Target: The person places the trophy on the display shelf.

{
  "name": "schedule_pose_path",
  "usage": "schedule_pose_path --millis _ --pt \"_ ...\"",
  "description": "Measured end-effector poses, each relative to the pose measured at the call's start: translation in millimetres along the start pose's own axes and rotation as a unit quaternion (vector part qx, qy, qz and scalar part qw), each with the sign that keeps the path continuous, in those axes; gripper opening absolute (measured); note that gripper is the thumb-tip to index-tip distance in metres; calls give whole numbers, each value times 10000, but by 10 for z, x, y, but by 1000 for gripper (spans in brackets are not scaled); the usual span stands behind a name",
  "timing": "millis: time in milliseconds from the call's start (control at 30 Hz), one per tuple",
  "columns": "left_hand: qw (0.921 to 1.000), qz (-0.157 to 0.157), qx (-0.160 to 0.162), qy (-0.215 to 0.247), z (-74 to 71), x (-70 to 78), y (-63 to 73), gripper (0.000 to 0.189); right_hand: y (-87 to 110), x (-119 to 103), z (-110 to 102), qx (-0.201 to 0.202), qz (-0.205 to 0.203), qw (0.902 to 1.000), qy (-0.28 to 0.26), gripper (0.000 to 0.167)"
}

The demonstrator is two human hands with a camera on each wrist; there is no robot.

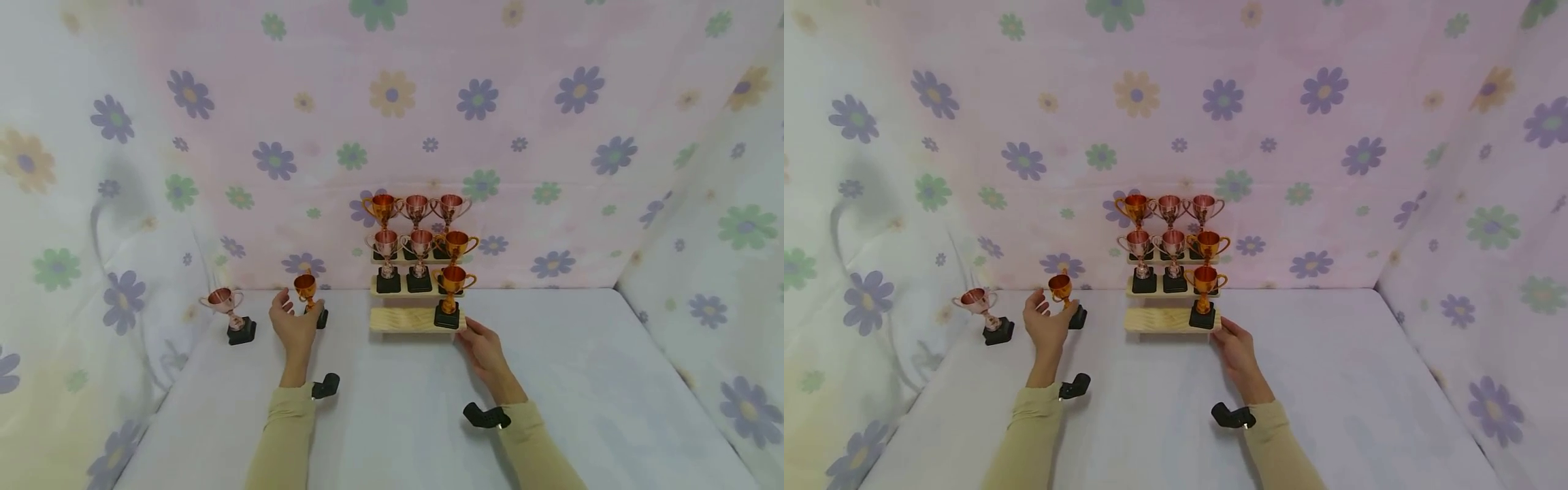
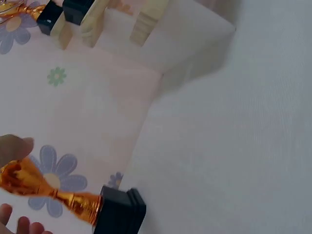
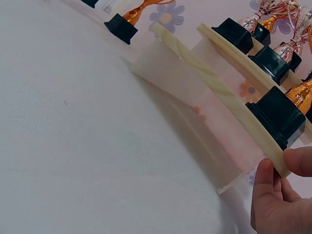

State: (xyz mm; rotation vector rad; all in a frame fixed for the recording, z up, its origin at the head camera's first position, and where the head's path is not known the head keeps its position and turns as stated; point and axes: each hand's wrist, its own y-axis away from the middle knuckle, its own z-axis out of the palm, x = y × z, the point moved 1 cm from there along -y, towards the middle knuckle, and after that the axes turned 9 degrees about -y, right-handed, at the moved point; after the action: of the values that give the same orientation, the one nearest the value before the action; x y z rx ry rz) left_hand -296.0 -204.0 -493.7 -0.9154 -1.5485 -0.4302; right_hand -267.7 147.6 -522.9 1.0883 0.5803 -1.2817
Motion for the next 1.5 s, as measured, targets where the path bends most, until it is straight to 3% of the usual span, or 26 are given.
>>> schedule_pose_path --millis 167,400,567,800,1000,1233,1367,1500 --pt "9972 134 618 395 127 35 -30 67 -22 21 -10 -136 -22 9999 66 50" --pt "9914 242 975 834 179 52 -25 52 -16 22 -46 -46 -21 10000 33 50" --pt "9917 310 826 938 190 66 23 47 -5 1 -48 -168 -132 9998 21 51" --pt "9902 637 657 1051 29 319 193 45 -2 -3 -43 -197 -138 9997 87 51" --pt "9878 924 485 1156 -44 368 284 42 10 -12 -52 -195 -103 9997 70 51" --pt "9840 1249 405 1205 -57 413 369 41 16 -22 -74 -212 -93 9997 32 52" --pt "9793 1355 379 1456 -28 442 383 42 2 -13 -69 -243 -66 9997 62 52" --pt "9720 1408 137 1878 52 429 388 43 11 1 -73 -270 -105 9996 46 52"
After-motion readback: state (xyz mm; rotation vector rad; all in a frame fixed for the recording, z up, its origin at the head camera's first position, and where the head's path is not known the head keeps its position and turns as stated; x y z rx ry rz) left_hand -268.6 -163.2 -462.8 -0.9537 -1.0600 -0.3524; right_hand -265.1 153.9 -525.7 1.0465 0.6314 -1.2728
